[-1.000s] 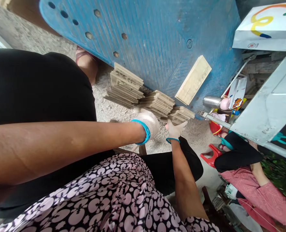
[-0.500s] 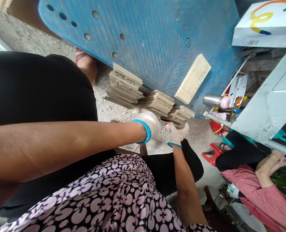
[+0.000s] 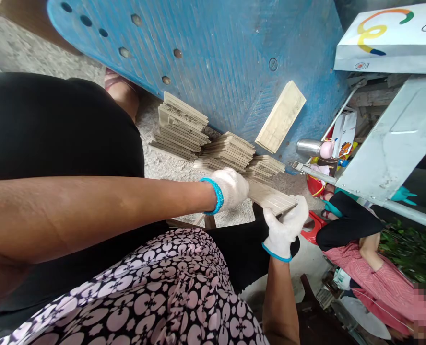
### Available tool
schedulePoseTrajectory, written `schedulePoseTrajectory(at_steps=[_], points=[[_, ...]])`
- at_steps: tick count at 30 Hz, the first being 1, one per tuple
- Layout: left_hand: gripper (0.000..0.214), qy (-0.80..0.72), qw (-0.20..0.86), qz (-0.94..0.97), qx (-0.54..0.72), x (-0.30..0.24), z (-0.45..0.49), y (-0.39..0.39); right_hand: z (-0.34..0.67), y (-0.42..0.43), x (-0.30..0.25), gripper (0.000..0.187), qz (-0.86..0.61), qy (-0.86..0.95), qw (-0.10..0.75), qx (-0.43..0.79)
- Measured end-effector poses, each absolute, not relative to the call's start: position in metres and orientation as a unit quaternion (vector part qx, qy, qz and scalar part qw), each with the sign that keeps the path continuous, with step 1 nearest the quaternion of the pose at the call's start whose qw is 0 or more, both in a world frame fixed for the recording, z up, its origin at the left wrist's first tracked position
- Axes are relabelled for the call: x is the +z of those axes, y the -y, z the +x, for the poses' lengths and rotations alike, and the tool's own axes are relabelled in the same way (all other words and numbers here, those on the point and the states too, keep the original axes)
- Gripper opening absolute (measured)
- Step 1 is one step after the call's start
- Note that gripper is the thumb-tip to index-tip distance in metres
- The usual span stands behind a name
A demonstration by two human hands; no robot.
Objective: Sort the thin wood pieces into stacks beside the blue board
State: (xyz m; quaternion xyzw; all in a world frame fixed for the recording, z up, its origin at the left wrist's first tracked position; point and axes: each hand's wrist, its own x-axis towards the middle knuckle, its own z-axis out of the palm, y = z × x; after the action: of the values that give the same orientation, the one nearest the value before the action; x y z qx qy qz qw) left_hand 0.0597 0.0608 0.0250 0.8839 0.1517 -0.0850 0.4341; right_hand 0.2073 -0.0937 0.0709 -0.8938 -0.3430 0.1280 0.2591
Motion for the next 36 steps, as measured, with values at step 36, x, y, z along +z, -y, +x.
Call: schedulePoseTrajectory(at_steps=[36], points=[[0.027,-0.489,0.81,0.319,-0.06,0.018,0.068,-0.135,0.224,-0.025,0.027,0.124,-0.801,0.396,0.232,0.386]])
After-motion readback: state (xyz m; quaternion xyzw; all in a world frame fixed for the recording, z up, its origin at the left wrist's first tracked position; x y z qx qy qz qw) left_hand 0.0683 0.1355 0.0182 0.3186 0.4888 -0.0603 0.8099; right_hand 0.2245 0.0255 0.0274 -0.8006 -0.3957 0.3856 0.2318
